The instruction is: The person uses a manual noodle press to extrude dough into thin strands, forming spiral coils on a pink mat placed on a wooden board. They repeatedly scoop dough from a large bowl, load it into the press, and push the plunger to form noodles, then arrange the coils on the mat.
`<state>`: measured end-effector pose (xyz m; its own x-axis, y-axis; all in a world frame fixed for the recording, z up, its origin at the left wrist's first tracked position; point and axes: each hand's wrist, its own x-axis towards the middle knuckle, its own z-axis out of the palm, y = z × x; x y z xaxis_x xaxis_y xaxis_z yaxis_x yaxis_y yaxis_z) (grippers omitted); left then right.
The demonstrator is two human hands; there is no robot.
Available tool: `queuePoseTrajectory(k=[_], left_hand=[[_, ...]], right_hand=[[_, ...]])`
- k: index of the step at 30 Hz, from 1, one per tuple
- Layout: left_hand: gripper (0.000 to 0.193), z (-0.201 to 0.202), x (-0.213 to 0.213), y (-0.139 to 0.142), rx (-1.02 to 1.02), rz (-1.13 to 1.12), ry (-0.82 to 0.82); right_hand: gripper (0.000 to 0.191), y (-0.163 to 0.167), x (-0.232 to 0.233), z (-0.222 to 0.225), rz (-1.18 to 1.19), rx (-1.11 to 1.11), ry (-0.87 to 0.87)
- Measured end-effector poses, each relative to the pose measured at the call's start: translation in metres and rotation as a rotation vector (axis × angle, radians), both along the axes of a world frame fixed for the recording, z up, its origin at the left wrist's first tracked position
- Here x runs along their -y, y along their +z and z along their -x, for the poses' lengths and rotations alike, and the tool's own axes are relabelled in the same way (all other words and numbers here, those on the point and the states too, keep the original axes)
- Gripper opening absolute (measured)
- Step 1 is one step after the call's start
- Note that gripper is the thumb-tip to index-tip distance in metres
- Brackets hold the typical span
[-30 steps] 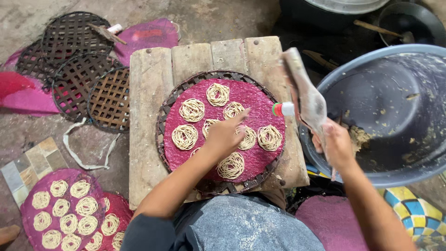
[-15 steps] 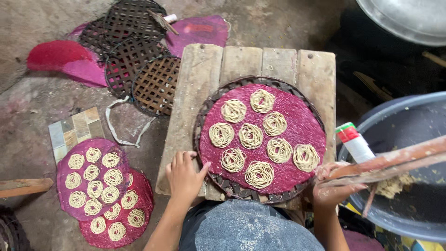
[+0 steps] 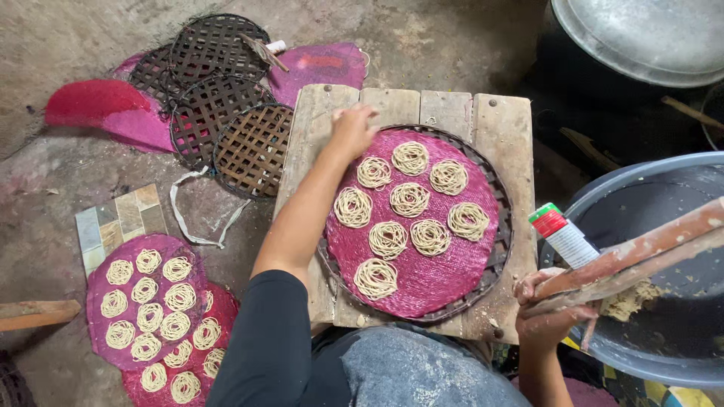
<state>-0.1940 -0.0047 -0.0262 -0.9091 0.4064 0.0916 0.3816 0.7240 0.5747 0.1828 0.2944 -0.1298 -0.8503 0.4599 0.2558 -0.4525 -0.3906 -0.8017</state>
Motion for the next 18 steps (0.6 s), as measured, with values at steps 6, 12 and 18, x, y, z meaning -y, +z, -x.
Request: queuePoseTrajectory(k=[6,12,18], left_hand=[[0.099,-0.134,-0.062,0.07,-0.082,-0.275,-0.829],[0.033,-0.222,-0.036,0.124,0.087,-0.154,-1.103],[0.021,-0.245,-0.039,0.137,0.066,0.093,-1.358]], right_hand=[[0.064,0.085,0.017,-0.008,-0.405,0.19,0.019],[0.07,0.197,0.022,0.003,-1.641,-0.189,0.099],[0.056,0.243,0.024,0.005,-1.813,-0.418,0.348]])
